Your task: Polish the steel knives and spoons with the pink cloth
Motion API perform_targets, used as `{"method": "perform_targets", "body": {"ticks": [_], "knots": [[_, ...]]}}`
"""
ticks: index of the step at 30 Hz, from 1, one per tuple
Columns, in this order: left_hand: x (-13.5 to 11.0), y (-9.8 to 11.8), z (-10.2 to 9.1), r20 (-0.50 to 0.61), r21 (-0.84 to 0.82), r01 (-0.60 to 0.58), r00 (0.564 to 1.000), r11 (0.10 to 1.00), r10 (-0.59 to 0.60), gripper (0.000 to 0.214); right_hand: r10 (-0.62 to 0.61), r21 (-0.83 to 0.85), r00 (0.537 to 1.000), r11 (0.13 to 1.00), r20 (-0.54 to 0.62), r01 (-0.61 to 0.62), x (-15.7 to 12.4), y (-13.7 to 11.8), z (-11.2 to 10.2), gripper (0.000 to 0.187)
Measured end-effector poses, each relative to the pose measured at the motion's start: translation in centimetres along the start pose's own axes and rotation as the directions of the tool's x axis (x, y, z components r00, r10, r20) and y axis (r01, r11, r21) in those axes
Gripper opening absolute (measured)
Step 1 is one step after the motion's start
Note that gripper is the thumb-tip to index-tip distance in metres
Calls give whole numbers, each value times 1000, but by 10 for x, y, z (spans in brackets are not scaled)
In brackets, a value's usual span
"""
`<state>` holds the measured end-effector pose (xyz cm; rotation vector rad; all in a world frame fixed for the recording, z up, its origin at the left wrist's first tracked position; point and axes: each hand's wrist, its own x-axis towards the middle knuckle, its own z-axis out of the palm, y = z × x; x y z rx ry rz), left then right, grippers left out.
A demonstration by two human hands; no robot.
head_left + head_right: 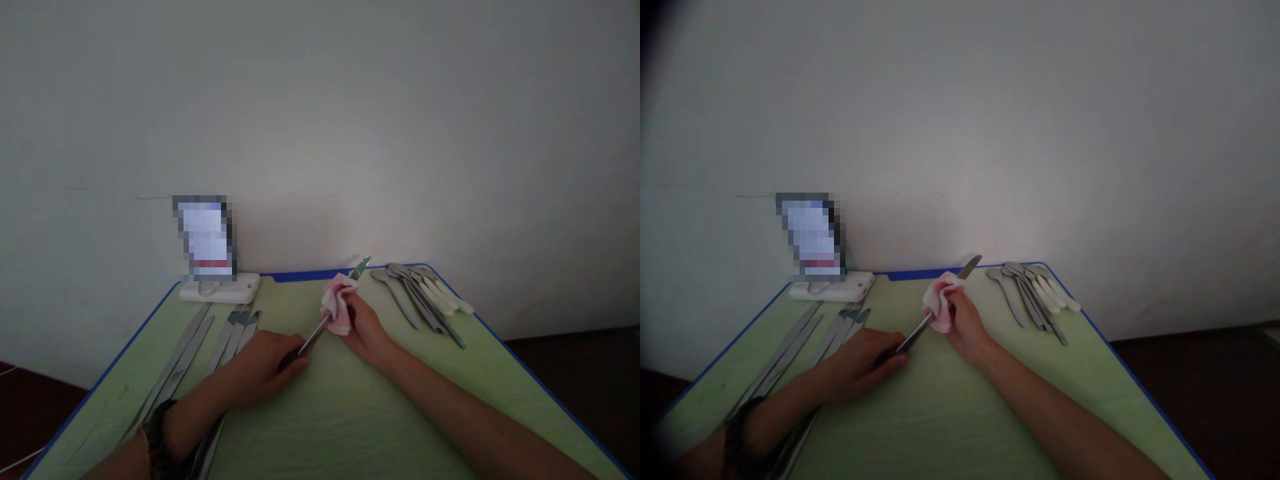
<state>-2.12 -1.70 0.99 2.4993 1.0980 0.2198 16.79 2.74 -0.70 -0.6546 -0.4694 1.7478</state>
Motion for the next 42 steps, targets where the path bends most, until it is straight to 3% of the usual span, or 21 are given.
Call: {"method": "perform_targets", "body": {"ticks": [5, 11, 13, 17, 23, 29, 33, 37, 42], "knots": [[1, -1, 3, -3, 30, 29, 1000, 999, -29, 32, 95, 35, 995, 995, 32, -96, 2, -4, -4, 12], [2, -3, 6, -25, 25, 69, 997, 997, -69, 33, 32, 138, 994, 989, 107, -46, -3, -10, -1, 10], [1, -2, 6, -30, 19, 72, 997, 997, -72, 33, 29, 136, 993, 990, 112, -45, -4, -11, 2, 18], [1, 1, 3, -28, 12, 59, 998, 998, -59, 32, 5, 44, 997, 999, 83, -8, -4, -7, 4, 35], [0, 0, 3, -14, 35, -1, 1000, 999, 2, 31, 8, -85, 999, 996, 32, -5, -3, -4, 1, 41], [1, -6, 8, -1, 54, 9, 1000, 998, -9, 31, 36, -156, 992, 988, 123, -17, -4, -4, 1, 39], [1, -7, 9, -17, 44, 14, 1000, 999, -14, 28, 110, -332, 958, 943, 264, -17, -7, -3, -5, 34], [2, -6, 8, -35, 25, 29, 999, 999, -28, 30, 191, -529, 894, 847, 406, 59, -7, -5, -11, 30], [3, -6, 9, -57, 1, 39, 998, 999, -39, 32, 222, -605, 833, 780, 507, 161, -9, -9, -7, 22]]}}
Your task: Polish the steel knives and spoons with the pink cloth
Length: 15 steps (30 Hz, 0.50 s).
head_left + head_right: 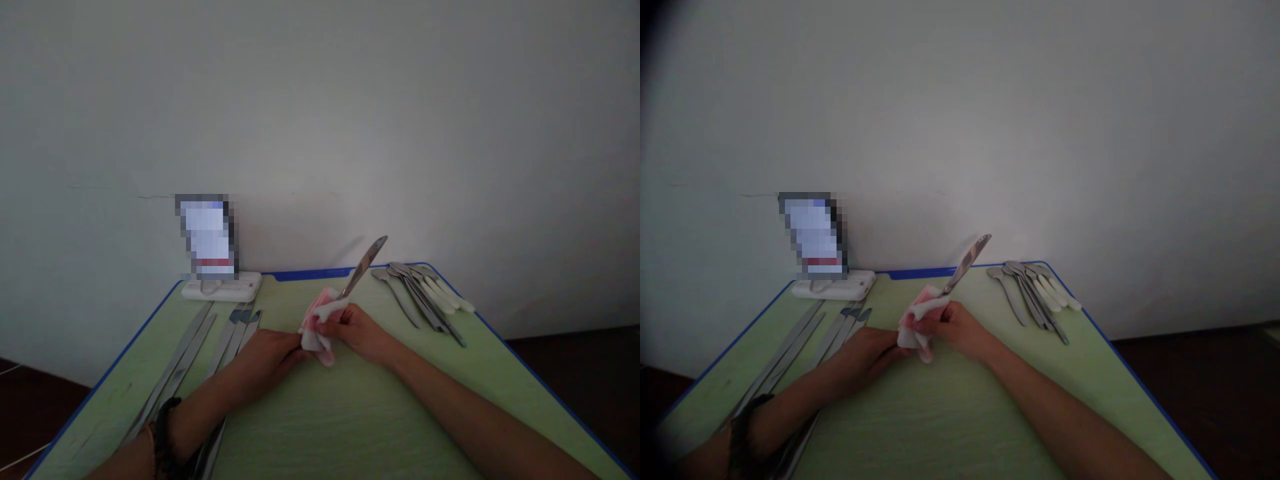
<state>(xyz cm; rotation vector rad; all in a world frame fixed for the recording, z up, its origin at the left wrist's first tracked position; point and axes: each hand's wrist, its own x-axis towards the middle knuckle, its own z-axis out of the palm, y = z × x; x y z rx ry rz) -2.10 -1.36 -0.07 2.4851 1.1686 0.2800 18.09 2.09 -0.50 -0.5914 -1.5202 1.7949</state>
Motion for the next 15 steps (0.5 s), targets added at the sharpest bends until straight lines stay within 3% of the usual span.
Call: {"method": "perform_targets", "body": {"ticks": [2, 9, 15], "knots": [[0, 0, 0, -15, -21, 9, 1000, 1000, -9, 32, -1, 3, 1000, 1000, 5, 1, 1, 0, 1, 21], [-2, 7, -7, -70, -180, 5, 997, 984, -18, 30, -6, 126, 989, 992, -150, 25, 3, 6, 1, 26], [-1, 6, -3, -67, -182, 27, 997, 983, -39, 28, 13, -11, 979, 1000, -206, -16, 0, 2, 4, 21]]}}
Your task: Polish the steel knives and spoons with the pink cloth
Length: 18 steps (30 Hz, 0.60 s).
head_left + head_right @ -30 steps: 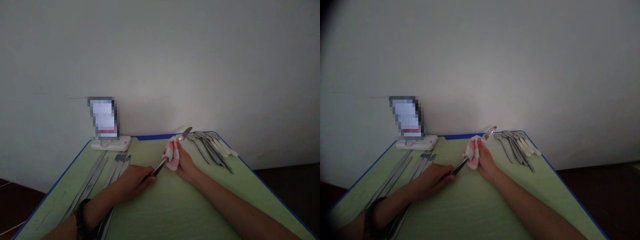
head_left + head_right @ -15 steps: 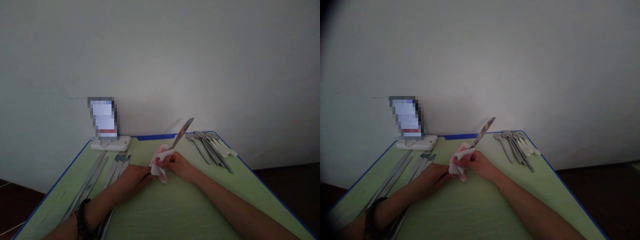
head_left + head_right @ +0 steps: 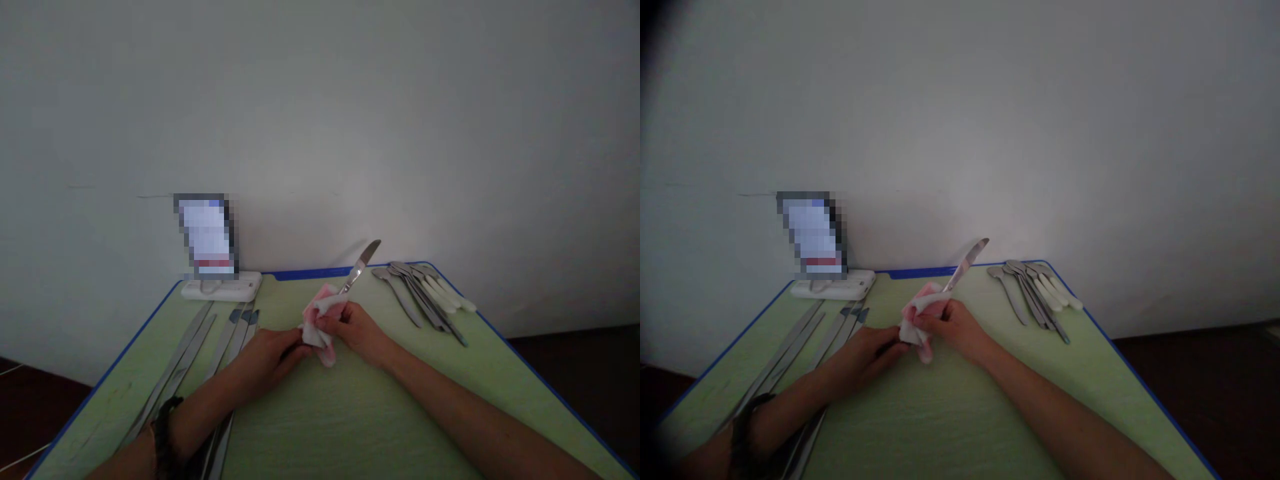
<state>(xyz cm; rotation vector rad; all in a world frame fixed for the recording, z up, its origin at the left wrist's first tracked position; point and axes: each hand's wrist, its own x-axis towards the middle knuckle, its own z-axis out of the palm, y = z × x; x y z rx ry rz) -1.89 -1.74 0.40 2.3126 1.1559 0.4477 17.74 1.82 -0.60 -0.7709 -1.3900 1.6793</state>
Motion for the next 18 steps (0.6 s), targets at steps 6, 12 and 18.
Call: {"method": "perform_targets", "body": {"ticks": [6, 12, 18], "knots": [[0, 0, 1, -9, -25, 68, 998, 997, -68, 31, 24, -76, 999, 997, -39, -27, -1, 1, 3, 23], [-1, 3, -1, 7, -44, 72, 997, 996, -72, 41, 22, -145, 1000, 989, -13, -23, -4, -1, 8, 20], [1, 2, 2, 7, -43, 122, 993, 992, -122, 40, -19, -155, 1000, 988, 2, 19, -2, -1, 8, 23]]}}
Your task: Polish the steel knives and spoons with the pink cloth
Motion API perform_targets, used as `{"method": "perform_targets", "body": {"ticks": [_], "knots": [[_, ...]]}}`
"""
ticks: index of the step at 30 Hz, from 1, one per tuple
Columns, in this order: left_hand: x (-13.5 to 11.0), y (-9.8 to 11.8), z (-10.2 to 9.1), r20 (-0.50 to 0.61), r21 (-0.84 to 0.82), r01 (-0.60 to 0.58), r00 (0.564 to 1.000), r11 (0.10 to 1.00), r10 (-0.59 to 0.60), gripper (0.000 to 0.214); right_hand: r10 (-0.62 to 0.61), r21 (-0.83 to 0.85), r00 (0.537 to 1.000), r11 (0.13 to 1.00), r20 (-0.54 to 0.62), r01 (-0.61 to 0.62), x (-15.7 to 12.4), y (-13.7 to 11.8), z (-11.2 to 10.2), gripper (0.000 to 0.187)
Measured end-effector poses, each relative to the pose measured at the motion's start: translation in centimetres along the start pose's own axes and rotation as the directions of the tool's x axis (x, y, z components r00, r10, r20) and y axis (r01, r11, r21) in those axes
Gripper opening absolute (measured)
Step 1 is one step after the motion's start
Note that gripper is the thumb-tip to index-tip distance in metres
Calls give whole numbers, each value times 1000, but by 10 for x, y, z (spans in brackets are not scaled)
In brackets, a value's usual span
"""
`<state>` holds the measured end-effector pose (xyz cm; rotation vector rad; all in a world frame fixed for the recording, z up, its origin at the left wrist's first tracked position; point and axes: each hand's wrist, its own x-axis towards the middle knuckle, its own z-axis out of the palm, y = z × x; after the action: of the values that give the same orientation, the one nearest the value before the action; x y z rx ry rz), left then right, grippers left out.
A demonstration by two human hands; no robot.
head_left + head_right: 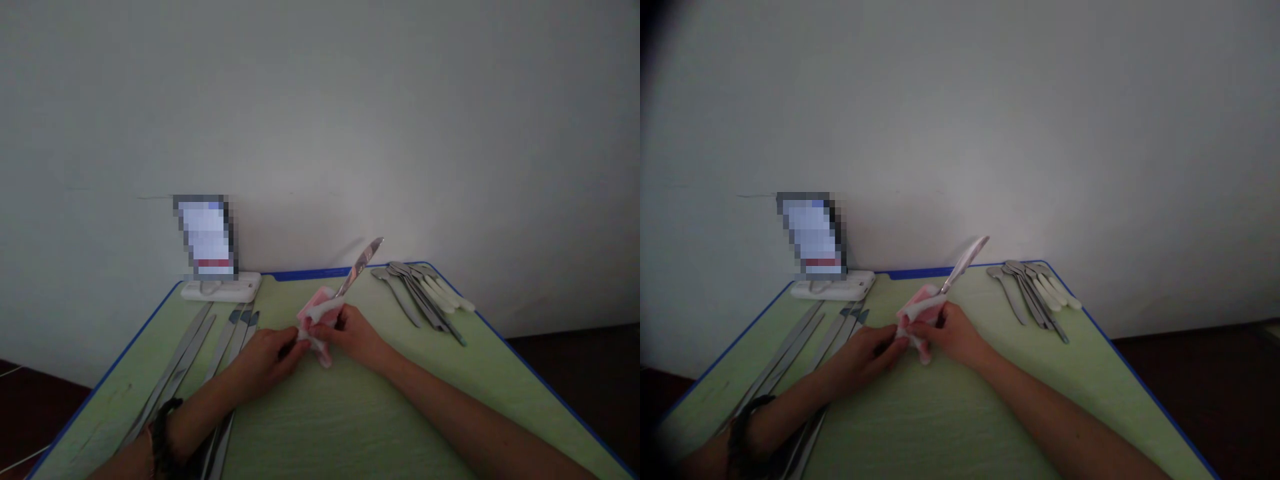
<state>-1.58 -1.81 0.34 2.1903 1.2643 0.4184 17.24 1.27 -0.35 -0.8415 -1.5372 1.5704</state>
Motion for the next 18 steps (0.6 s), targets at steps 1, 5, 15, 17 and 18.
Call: {"method": "perform_targets", "body": {"ticks": [1, 5, 15, 17, 18], "knots": [[0, 0, 0, -2, -4, -3, 1000, 1000, 3, 39, -6, 3, 1000, 1000, 8, 6, 0, 0, 0, 23], [1, -2, 1, -28, -24, 0, 1000, 1000, -1, 36, 6, 8, 999, 1000, 51, -6, 0, 2, -1, 21], [1, -8, 4, -82, -4, -40, 996, 999, 40, 31, 3, 33, 998, 999, 61, -5, 2, 2, -2, 28], [0, -8, 5, -87, 16, -44, 995, 999, 45, 31, 5, 19, 998, 1000, 62, -6, 1, 2, -1, 30], [0, -8, 5, -85, 17, -43, 995, 999, 44, 31, 6, 13, 998, 1000, 63, -7, 0, 2, -1, 30]]}}
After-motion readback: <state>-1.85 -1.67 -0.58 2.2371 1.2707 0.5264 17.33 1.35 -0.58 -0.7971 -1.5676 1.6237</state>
